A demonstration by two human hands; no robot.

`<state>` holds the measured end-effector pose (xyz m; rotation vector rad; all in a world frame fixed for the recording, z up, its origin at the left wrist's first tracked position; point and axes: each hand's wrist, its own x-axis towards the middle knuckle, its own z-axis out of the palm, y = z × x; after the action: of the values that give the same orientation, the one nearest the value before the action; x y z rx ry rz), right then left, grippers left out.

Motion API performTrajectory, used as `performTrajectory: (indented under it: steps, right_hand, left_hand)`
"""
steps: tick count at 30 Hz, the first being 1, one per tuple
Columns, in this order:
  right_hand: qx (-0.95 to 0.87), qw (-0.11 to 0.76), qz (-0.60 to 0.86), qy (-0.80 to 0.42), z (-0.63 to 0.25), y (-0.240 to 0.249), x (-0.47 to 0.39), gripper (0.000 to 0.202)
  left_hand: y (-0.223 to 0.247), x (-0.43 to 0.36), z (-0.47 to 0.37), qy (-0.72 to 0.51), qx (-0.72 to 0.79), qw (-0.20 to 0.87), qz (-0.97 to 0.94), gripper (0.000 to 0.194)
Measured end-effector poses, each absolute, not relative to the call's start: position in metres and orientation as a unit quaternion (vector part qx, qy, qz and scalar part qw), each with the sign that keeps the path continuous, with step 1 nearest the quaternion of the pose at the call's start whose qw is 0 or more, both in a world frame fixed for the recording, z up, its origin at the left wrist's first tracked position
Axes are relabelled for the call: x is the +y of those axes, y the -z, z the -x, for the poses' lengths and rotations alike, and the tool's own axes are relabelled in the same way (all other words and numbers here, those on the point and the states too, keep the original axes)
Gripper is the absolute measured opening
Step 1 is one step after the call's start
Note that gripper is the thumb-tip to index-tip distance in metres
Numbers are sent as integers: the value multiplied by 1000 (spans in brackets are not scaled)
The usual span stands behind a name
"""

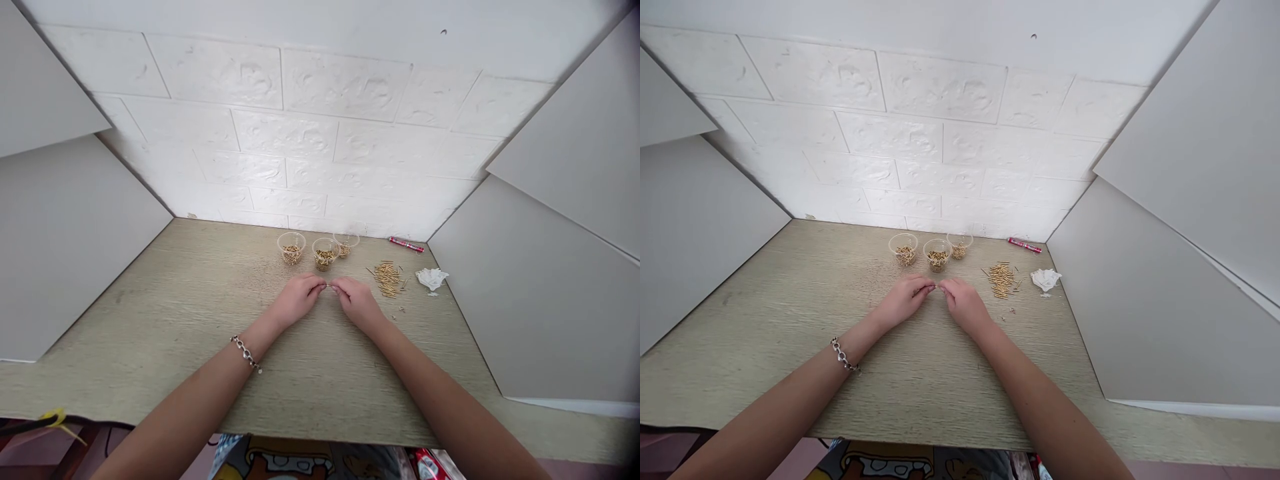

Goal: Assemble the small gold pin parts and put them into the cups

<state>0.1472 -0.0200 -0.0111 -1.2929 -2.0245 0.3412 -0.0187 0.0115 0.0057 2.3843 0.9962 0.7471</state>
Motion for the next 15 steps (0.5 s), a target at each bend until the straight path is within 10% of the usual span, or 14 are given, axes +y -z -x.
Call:
performTrajectory:
  steps: [15]
  right_hand:
    - [-807,292,503,-102,-148,12,-23,23]
  left_hand:
    - [-8,10,21,-240,340,177,-892,23]
